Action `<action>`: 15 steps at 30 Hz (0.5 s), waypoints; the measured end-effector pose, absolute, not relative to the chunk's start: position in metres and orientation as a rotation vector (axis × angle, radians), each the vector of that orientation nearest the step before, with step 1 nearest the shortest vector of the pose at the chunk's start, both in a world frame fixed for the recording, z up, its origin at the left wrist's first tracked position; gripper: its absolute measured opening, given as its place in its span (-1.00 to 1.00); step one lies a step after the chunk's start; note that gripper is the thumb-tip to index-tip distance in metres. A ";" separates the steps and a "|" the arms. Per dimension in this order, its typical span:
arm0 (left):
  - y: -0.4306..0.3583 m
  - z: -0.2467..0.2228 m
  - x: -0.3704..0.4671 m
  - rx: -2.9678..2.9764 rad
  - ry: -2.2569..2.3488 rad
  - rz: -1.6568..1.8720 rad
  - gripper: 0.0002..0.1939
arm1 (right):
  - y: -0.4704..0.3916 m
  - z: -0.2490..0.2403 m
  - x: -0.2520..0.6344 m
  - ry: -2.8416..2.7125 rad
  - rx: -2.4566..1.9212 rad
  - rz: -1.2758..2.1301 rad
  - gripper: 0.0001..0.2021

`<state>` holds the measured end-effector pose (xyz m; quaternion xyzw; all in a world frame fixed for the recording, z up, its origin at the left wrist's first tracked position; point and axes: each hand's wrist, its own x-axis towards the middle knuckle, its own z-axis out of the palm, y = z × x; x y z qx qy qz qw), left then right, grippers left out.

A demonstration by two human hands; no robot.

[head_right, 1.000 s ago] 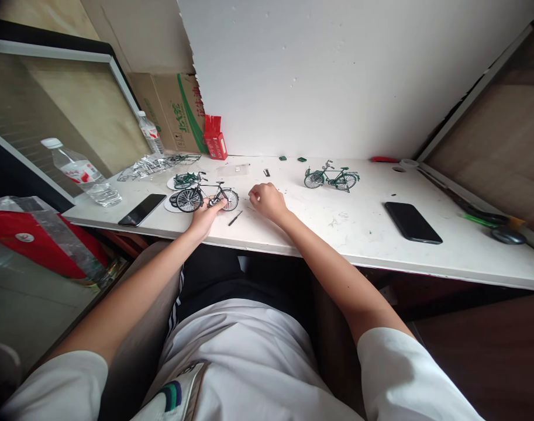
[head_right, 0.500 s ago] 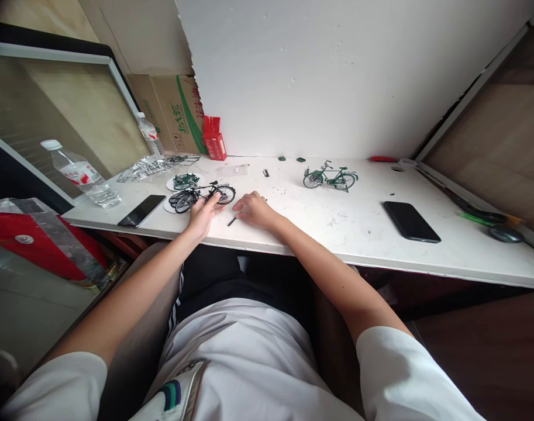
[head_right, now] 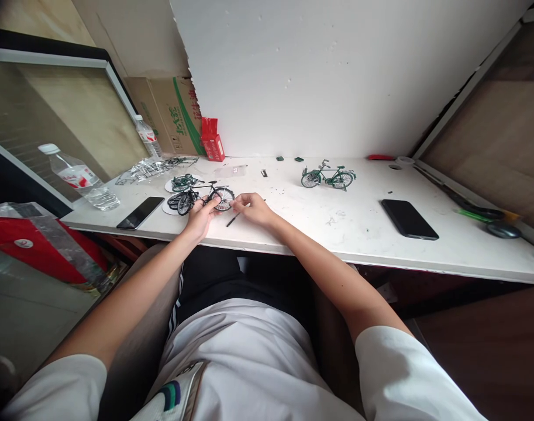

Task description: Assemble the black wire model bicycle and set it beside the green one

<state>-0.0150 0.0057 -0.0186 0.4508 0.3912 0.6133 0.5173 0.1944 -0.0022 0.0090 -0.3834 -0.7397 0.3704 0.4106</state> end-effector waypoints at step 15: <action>0.010 -0.020 -0.018 1.103 0.723 1.418 -0.41 | -0.009 0.009 0.189 -1.895 -0.899 0.850 -0.47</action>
